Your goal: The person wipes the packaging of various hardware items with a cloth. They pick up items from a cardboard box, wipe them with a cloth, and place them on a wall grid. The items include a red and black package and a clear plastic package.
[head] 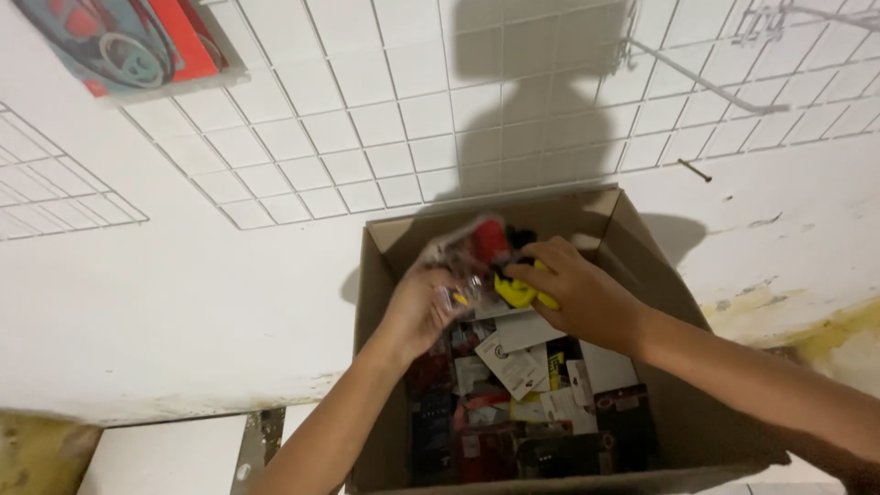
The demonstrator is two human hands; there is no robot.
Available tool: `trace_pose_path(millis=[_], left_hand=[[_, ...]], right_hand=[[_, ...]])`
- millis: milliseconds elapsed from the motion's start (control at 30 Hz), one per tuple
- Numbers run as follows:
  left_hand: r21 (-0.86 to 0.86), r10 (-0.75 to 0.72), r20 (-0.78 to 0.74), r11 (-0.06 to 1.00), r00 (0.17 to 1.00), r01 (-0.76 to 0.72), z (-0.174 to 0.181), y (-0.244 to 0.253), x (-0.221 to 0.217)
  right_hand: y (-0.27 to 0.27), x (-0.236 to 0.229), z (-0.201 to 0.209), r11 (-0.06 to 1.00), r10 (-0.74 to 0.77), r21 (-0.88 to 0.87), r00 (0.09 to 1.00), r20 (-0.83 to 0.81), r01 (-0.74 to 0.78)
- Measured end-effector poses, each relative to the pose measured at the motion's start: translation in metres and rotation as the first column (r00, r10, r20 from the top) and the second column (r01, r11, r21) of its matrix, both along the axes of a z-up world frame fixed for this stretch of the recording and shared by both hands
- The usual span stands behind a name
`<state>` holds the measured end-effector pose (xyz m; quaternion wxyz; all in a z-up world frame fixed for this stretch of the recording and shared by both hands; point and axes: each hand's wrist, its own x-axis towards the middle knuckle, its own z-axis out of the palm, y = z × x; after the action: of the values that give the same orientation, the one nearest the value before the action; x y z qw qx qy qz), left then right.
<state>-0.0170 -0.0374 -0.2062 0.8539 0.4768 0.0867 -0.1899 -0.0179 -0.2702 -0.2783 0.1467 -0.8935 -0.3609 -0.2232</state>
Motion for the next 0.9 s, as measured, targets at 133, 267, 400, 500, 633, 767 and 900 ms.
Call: trace_pose_path(millis=[133,267,400,500,633,767,900], left_hand=[[0.048,-0.106,-0.017,0.993,0.994,0.107,-0.049,-0.01,0.013],[0.003,0.018,0.006,1.0,1.0,-0.018,-0.034,-0.003,0.015],[0.025,-0.022,-0.008,0.999,1.0,0.022,-0.079,0.003,0.03],[0.218,-0.278,0.102,0.943,0.955,0.251,-0.049,-0.011,0.0],[0.26,-0.233,0.111,0.945,0.966,0.198,-0.069,-0.007,0.011],[0.063,-0.015,-0.045,0.998,0.999,0.018,-0.047,-0.002,0.018],[-0.017,-0.027,-0.164,1.0,0.986,0.024,-0.053,0.004,0.023]], right_hand=[[0.008,0.009,0.016,0.994,0.055,0.089,0.997,0.047,-0.059],[0.008,0.009,0.009,0.995,0.029,0.092,0.997,0.065,-0.035],[-0.005,0.017,-0.008,0.993,-0.005,0.116,1.0,0.012,0.004],[0.004,0.015,0.008,0.968,0.02,0.248,0.999,0.035,-0.028],[0.007,0.007,-0.003,0.968,0.075,0.242,0.997,-0.007,-0.071],[-0.016,0.018,-0.007,0.968,-0.025,0.243,0.987,-0.157,0.063],[-0.019,0.01,0.038,0.785,0.035,0.606,0.967,-0.254,0.131]])
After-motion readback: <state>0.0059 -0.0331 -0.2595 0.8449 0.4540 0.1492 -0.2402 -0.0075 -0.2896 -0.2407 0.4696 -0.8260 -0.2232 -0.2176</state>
